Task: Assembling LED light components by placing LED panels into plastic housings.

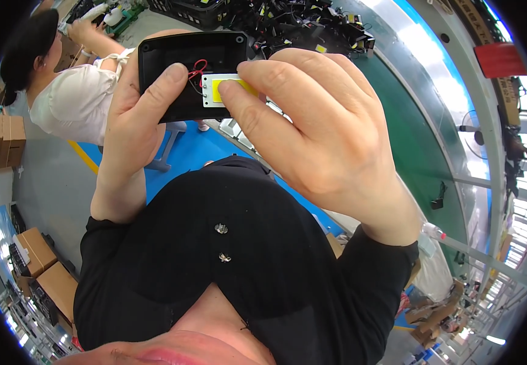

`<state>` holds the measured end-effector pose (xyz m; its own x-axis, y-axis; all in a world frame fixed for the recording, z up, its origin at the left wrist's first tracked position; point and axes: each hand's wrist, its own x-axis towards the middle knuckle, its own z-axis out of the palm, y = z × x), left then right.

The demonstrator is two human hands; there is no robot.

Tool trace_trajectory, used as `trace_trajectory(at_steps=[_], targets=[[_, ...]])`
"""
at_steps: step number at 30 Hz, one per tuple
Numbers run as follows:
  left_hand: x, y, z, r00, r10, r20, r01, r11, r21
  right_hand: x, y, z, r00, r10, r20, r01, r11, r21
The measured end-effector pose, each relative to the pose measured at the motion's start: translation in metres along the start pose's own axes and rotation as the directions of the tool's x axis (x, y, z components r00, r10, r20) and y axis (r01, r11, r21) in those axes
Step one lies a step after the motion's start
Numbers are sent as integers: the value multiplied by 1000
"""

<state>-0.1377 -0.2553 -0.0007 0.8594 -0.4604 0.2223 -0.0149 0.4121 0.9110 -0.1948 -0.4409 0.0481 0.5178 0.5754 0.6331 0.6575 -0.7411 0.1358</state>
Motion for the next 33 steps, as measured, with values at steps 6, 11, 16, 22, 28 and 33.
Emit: trace_trajectory(at_steps=[6,11,16,22,28,33], targets=[[4,-3,2,996,88,-32,-82,985,152,-2,-3,-1,999,-26,-43,25,999,-42],[1,2,8,1000,-19,-12,21,961,275,-1,-2,5,997,-40,-60,37,998,-52],[-9,9,-3,976,-148,159,165,981,-100,0,-8,4,998,-5,-69,5,1000,0],[-23,16,7,971,-98,219,118,990,-78,0,-14,7,995,-26,-92,25,1000,-10],[-31,23,12,972,-19,233,-10,993,121,-2,-28,-3,998,10,-56,-11,1000,-9],[-39,26,20,980,-68,189,50,994,94,1,-32,-12,999,32,41,-29,998,-53]])
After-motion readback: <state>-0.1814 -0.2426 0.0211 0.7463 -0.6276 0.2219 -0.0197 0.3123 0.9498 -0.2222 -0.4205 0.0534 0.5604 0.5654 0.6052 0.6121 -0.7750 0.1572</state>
